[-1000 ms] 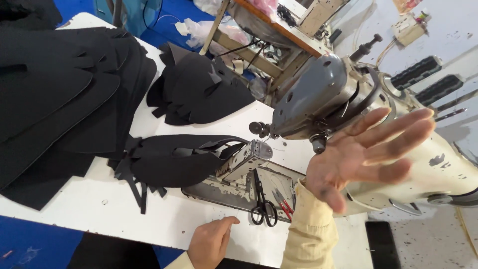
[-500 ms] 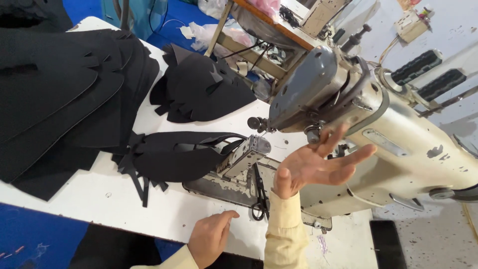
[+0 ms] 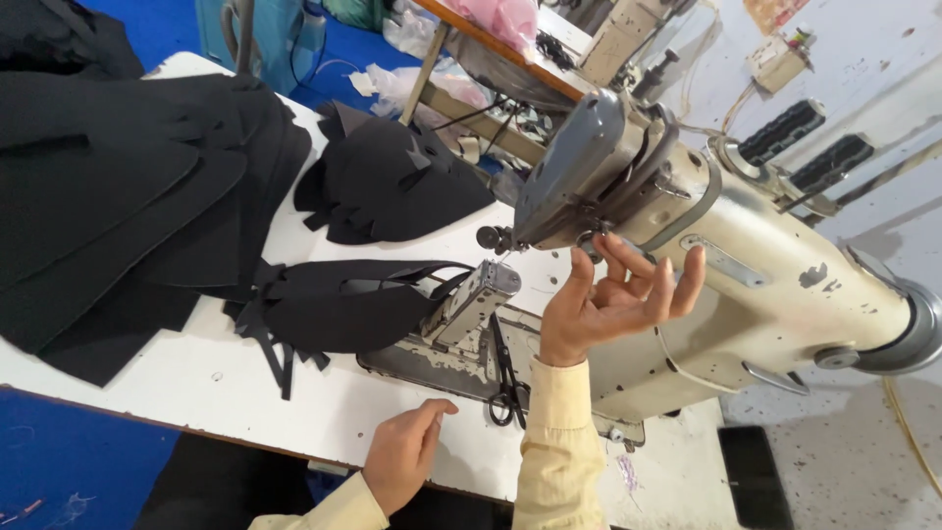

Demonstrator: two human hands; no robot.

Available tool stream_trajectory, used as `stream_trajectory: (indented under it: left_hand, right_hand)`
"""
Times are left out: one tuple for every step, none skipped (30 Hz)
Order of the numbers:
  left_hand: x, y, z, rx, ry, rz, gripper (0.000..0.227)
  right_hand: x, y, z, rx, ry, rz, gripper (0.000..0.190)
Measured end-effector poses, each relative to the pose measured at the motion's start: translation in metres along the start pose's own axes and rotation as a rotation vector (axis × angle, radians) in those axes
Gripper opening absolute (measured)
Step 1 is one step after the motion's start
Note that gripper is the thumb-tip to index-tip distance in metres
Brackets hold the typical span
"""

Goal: The person sews black fabric mask pieces using a sewing machine. They repeatedly pick up a mask piece, align it under the needle, sew along the edges, and trim excess thread with scissors. The process is repeated for multiple mask pieces.

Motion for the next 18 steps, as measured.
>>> stream_trajectory:
  left_hand:
    - [0.001,0.001,0.000,-0.008,0.002,0.004,0.018]
    - [-0.002,-0.001,-0.003,-0.042,-0.032,0.060,0.017]
    - [-0.004,-0.003,-0.005,-0.076,-0.066,0.116,0.016]
    - [-0.005,-0.002,-0.005,-0.075,-0.067,0.113,0.016]
    - [-0.004,-0.001,-0.004,-0.047,-0.047,0.074,0.015]
    - [-0.002,0.000,-0.003,-0.020,-0.027,0.033,0.015]
    - [-0.002,-0.001,-0.002,-0.021,-0.027,0.029,0.015]
    - [-0.002,-0.001,-0.002,-0.013,-0.027,0.027,0.015]
    - [-0.001,0.000,-0.002,-0.006,-0.026,0.025,0.015]
    - [0.000,-0.002,-0.001,-0.001,-0.024,0.025,0.015]
    - [-0.002,-0.003,0.000,-0.018,-0.036,0.072,0.015]
    - [-0.004,0.000,0.000,-0.038,-0.049,0.124,0.015]
    - [-0.004,0.002,0.000,-0.036,-0.047,0.130,0.015]
    - [-0.002,0.001,0.001,-0.046,-0.044,0.087,0.016]
    - [0.001,0.000,0.001,-0.056,-0.041,0.045,0.016]
    - [0.002,-0.001,0.001,-0.057,-0.041,0.035,0.016]
    - [-0.002,-0.001,0.001,-0.043,-0.068,0.109,0.016]
    - [-0.007,0.000,0.000,-0.024,-0.094,0.188,0.015]
  right_hand:
    - [0.000,0.002,0.002,-0.002,0.009,-0.001,0.070]
    - [0.002,0.001,0.002,0.015,-0.021,-0.038,0.068]
    - [0.003,0.001,0.003,0.032,-0.050,-0.074,0.066]
    - [0.005,0.003,0.004,0.034,-0.052,-0.073,0.066]
    - [0.005,0.005,0.004,0.015,-0.058,-0.072,0.063]
    - [0.006,0.006,0.004,-0.002,-0.063,-0.070,0.060]
    - [0.006,0.006,0.004,0.002,-0.063,-0.068,0.060]
    - [0.003,0.005,0.002,-0.016,-0.137,-0.048,0.053]
    - [0.001,0.005,0.001,-0.033,-0.209,-0.028,0.046]
    - [0.001,0.003,-0.002,-0.036,-0.213,-0.026,0.046]
    - [0.004,0.001,-0.003,0.000,-0.164,-0.053,0.038]
    - [0.006,-0.001,-0.002,0.033,-0.108,-0.082,0.031]
    - [0.007,-0.001,-0.002,0.027,-0.108,-0.084,0.031]
    - [0.007,-0.003,-0.003,0.078,-0.147,-0.061,0.033]
    - [0.006,-0.006,-0.003,0.130,-0.186,-0.038,0.035]
    - [0.004,-0.006,-0.005,0.138,-0.186,-0.033,0.035]
    - [0.002,-0.005,-0.008,0.145,-0.227,-0.070,0.036]
    - [0.001,-0.004,-0.010,0.145,-0.271,-0.109,0.038]
Point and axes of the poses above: each hand's wrist, its own y-axis towards the middle knuckle, its own z-axis out of the palm, x = y × z, the point moved 6 cm from there along y, towards the middle knuckle, and after that the axes turned 14 degrees about -x, right-handed, at the moved point
